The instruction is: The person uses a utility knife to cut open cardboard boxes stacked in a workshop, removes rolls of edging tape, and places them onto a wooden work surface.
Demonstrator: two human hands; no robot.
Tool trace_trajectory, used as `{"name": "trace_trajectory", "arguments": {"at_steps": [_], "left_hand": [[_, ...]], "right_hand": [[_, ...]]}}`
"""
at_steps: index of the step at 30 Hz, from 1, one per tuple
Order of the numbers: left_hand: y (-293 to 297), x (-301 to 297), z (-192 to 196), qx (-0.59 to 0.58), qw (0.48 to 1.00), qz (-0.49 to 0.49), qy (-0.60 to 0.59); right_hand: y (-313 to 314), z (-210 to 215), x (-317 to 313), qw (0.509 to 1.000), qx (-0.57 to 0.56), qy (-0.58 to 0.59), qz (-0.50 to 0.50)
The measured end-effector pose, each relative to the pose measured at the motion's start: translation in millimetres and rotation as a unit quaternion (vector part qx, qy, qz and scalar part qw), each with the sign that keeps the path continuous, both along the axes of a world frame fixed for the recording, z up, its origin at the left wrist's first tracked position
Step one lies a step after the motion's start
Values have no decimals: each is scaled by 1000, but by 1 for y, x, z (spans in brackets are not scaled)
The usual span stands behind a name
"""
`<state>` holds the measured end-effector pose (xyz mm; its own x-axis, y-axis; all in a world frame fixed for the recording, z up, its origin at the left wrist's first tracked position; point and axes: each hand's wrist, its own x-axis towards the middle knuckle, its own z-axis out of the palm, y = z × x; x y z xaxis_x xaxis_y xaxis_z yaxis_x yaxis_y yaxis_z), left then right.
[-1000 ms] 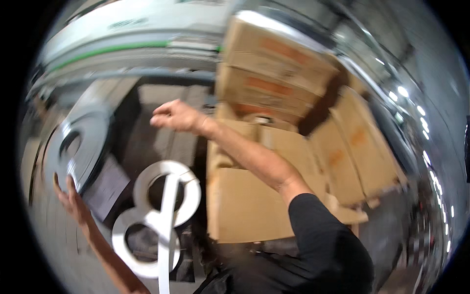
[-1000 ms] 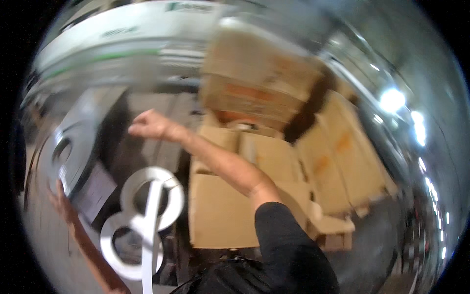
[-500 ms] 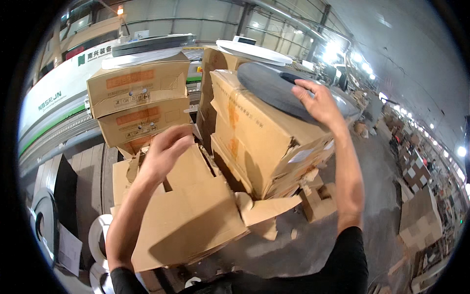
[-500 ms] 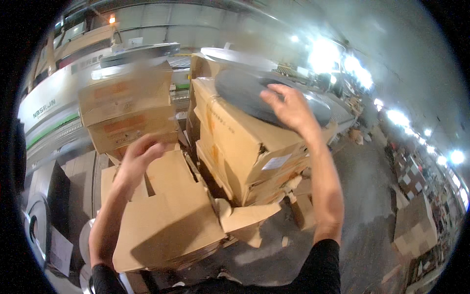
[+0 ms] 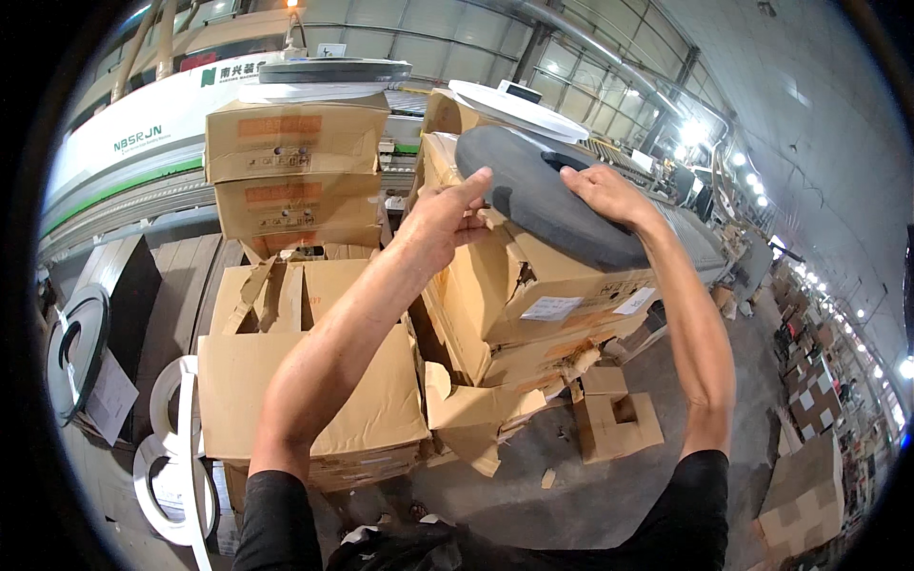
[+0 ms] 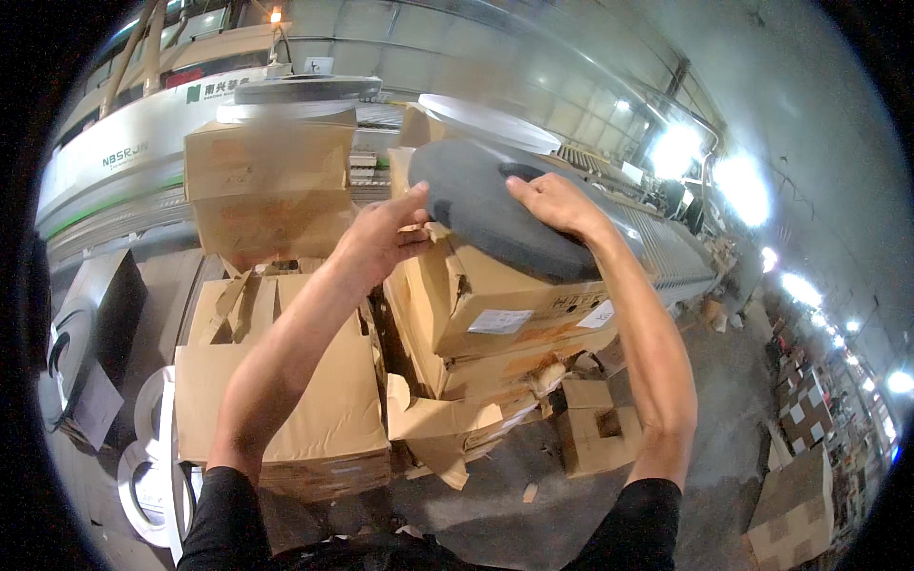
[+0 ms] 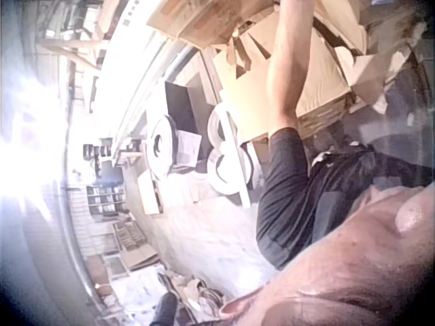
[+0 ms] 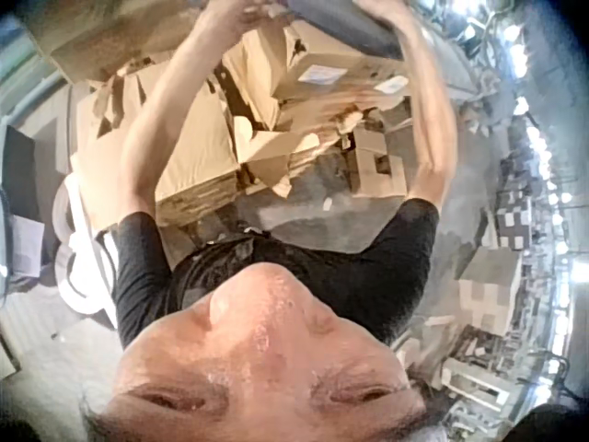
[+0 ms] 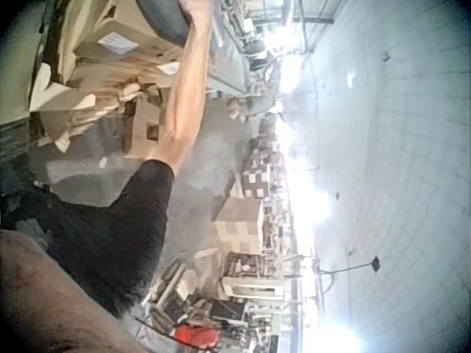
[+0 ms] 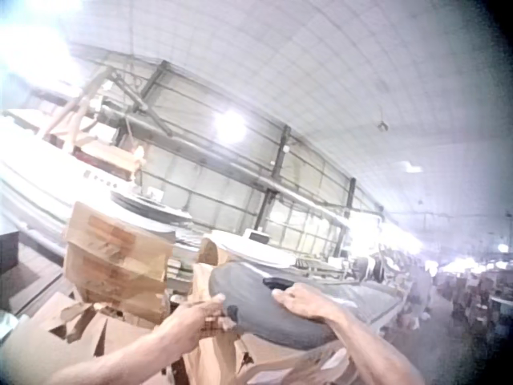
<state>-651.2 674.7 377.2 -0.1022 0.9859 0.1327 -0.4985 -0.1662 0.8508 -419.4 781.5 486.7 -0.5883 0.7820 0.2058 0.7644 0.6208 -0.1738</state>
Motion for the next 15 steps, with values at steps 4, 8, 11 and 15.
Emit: {"name": "trace_trajectory", "arguments": {"at_steps": [4,8,11,15], "left_hand": [[-44,3,-7,35,984,-38,-169],[-107,-9,-6,28,962,-21,-270],[-130,-14,-16,-4,952,-46,-304],[-151,-28,-32,25,943,-82,-322]], "right_hand": [[-75,-2,-14,997,-37,9,71],[-147,-6,1,989,-22,77,124],[-140,-12,80,970,98,219,-29],[-131,-78,165,871,41,423,-245]]}}
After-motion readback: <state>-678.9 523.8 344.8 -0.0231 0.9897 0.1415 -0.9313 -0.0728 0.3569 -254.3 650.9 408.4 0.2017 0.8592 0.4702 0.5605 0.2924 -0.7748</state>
